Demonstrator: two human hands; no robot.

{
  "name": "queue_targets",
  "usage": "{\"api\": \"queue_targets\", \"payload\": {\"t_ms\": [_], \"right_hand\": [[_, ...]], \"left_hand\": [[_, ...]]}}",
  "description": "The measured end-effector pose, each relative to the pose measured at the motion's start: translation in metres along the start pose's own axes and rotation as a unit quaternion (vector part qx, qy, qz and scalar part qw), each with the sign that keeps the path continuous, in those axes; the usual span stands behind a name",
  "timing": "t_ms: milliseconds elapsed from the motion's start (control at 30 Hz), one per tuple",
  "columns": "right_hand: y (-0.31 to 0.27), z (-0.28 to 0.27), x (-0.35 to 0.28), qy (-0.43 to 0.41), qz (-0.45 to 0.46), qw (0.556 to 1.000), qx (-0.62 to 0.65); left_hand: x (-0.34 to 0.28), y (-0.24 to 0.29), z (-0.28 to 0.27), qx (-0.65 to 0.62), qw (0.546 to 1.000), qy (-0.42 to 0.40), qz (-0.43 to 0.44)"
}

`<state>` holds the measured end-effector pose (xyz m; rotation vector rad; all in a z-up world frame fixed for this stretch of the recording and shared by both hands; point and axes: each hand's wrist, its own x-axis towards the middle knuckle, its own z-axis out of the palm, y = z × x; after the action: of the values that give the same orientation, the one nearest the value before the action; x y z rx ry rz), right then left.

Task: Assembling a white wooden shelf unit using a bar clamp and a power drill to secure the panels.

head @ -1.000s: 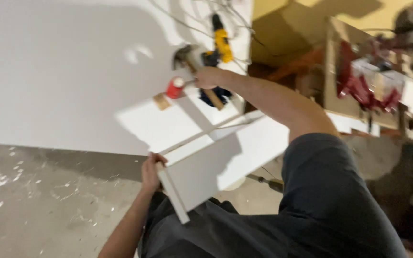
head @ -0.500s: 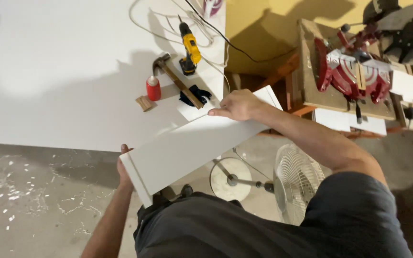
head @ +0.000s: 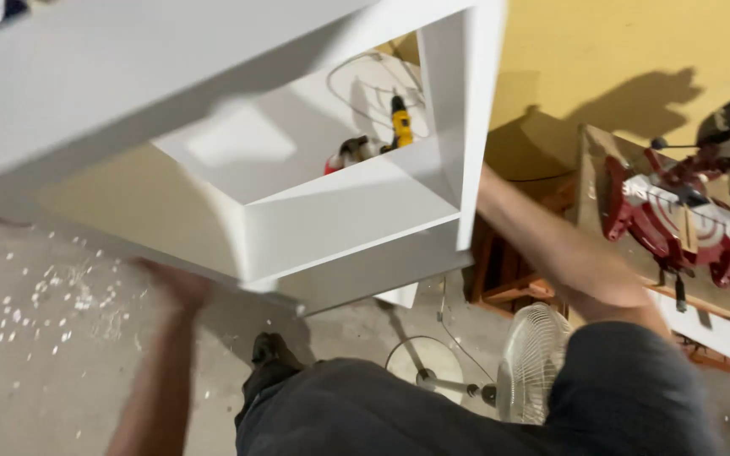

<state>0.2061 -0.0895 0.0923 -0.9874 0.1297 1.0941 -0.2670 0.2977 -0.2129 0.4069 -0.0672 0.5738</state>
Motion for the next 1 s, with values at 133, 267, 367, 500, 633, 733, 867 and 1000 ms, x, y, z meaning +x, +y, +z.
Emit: {"api": "queue_targets", "payload": {"t_ms": [133, 267, 367, 500, 633, 733, 867, 1000], "right_hand": [[0.053, 0.024, 0.032, -0.034, -0.003, 0.998, -0.054], [0.107, 0.052, 0.065, -0.08, -0.013, 0.991, -0.108], [0.15, 0.065, 0.083, -0.131, -0.029, 0.983, -0.127], [0.19, 0.084, 0.122, -0.182, -0.032, 0.973, -0.136], [0.212, 0.118, 0.157, -0.22, -0.072, 0.958, -0.168], [0.237, 0.148, 0.155, -0.228, -0.118, 0.95, -0.176], [0.262, 0.188, 0.13, -0.173, -0.183, 0.952, -0.173], [0.264, 0.231, 0.136, -0.118, -0.221, 0.955, -0.159]], "left_hand": [[-0.031, 0.03, -0.007, 0.02, 0.999, 0.028, 0.019], [-0.026, 0.09, -0.012, 0.051, 0.996, 0.061, 0.032], [-0.006, 0.133, 0.012, 0.097, 0.992, 0.074, 0.042], [-0.018, 0.163, 0.036, 0.145, 0.983, 0.102, 0.05], [-0.013, 0.2, 0.043, 0.181, 0.976, 0.113, 0.04], [0.007, 0.231, 0.038, 0.198, 0.973, 0.12, 0.016], [0.039, 0.269, -0.001, 0.196, 0.973, 0.109, -0.057], [0.079, 0.283, -0.03, 0.194, 0.969, 0.096, -0.119]]}}
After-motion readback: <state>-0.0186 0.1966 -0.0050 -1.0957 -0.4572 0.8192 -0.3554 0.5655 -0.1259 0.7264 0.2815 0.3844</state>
